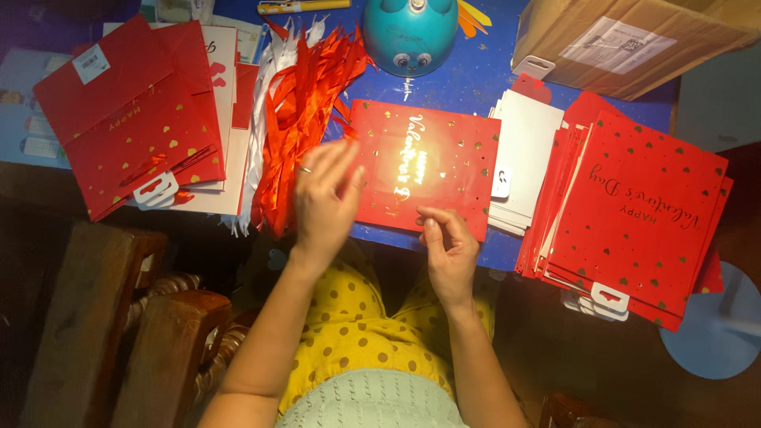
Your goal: The person assembles red Valentine's Day gift bags by inserting white paper inserts, folding the flaps, and tying red ribbons through the handles. The person handles multiple bags one at a time and places the finished bags into a stack.
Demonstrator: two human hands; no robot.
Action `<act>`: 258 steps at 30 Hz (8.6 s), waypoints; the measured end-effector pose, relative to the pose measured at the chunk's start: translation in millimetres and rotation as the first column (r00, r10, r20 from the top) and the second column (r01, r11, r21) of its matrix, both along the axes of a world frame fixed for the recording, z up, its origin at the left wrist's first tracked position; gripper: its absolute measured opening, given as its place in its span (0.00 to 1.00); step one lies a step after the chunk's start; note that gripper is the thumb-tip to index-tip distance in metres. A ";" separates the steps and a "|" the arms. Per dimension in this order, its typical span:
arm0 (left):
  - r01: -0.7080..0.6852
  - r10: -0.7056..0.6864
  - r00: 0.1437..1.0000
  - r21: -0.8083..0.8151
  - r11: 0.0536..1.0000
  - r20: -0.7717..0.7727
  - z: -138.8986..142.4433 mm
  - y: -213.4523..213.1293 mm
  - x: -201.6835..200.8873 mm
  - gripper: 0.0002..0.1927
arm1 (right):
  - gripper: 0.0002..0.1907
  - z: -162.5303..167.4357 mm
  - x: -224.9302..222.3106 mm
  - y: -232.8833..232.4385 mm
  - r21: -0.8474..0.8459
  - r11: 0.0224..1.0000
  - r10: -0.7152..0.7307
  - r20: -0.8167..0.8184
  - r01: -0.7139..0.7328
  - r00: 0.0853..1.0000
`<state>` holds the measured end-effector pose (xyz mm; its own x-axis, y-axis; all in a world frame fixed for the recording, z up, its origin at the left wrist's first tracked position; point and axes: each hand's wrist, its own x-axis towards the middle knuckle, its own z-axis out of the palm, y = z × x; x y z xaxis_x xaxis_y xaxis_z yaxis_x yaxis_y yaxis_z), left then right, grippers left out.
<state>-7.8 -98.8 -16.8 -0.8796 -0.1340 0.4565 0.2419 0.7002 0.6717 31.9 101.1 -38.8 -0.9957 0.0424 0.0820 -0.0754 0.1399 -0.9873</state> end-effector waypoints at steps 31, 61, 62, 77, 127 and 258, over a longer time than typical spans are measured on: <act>0.333 -0.334 0.942 0.017 0.943 0.033 -17.6 144.4 -6.8 0.15 | 0.20 37.8 -10.9 99.2 -0.131 0.948 -0.300 -0.064 0.290 0.952; 0.305 -0.603 0.732 0.639 0.706 0.317 -46.9 119.3 -29.7 0.21 | 0.05 14.0 -43.8 75.6 0.648 0.728 -0.168 -0.149 0.225 0.974; 0.277 -0.585 0.729 0.628 0.727 0.355 -47.8 120.0 -31.4 0.20 | 0.05 12.8 -43.5 77.6 0.632 0.744 -0.162 -0.145 0.218 0.976; 0.202 -0.427 0.879 0.645 0.737 0.213 -63.7 129.3 -30.3 0.09 | 0.23 -0.2 -44.1 81.7 0.677 0.702 -0.215 -0.092 0.219 0.972; 0.033 -0.685 0.709 0.961 0.275 0.171 -81.0 145.4 -123.6 0.14 | 0.20 8.9 -50.7 92.6 0.322 0.935 -0.159 0.017 0.145 0.987; 0.400 -0.404 0.911 0.057 0.915 0.085 33.4 104.0 -0.2 0.16 | 0.38 -2.5 9.8 69.4 -0.526 0.833 -0.089 0.181 0.172 0.980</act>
<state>-8.0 5.2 16.5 -0.9010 0.2245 0.3713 0.4325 0.5313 0.7284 41.7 170.6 -41.3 -0.9766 0.1684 -0.1340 0.0529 -0.4158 -0.9079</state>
